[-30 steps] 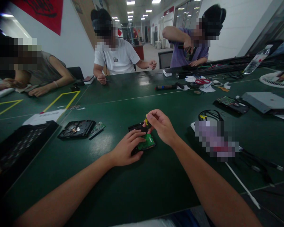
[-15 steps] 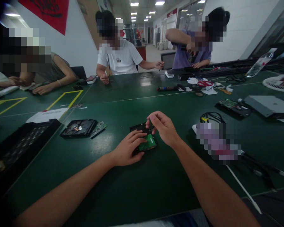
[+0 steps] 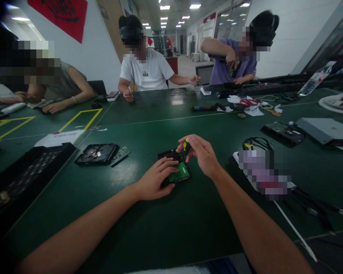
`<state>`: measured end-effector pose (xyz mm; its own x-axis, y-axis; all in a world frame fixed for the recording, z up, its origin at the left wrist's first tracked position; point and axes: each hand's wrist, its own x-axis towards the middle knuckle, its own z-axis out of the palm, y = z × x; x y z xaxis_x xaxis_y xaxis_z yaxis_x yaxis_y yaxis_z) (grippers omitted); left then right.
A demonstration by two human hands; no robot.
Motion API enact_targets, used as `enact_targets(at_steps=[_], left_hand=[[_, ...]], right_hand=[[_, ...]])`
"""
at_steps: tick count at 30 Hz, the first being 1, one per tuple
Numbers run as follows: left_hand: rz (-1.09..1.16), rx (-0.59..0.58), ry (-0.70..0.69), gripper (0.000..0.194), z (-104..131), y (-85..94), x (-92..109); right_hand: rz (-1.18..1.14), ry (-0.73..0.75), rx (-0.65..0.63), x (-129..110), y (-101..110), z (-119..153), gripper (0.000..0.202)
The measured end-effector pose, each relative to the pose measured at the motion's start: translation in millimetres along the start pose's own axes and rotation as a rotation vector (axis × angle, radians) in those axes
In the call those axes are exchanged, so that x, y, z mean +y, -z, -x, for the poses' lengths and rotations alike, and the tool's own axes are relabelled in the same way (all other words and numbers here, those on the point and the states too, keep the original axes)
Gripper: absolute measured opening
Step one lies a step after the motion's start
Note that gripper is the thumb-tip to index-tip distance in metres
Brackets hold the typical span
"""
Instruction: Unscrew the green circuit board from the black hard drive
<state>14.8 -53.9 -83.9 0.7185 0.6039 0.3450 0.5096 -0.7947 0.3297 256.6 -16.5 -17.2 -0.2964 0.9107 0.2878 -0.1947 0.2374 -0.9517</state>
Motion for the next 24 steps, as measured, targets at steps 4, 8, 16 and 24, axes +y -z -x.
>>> enact_targets(at_steps=[4,8,16,24], left_hand=[[0.000,0.003,0.005,0.051,-0.4,0.0,1.0],[0.006,0.007,0.004,0.052,-0.5,-0.7,0.7],[0.016,0.011,0.002,0.052,-0.6,-1.0,-0.2],[0.006,-0.003,0.014,0.053,-0.6,-0.5,0.5]], right_hand=[[0.047,0.025,0.036,2.8,-2.9,0.2,0.033],[0.074,0.031,0.055,5.9,-7.2,0.0,0.032],[0.023,0.017,0.005,3.7,-1.5,0.4,0.031],[-0.040,0.030,0.062,5.8,-4.7,-0.8,0.032]])
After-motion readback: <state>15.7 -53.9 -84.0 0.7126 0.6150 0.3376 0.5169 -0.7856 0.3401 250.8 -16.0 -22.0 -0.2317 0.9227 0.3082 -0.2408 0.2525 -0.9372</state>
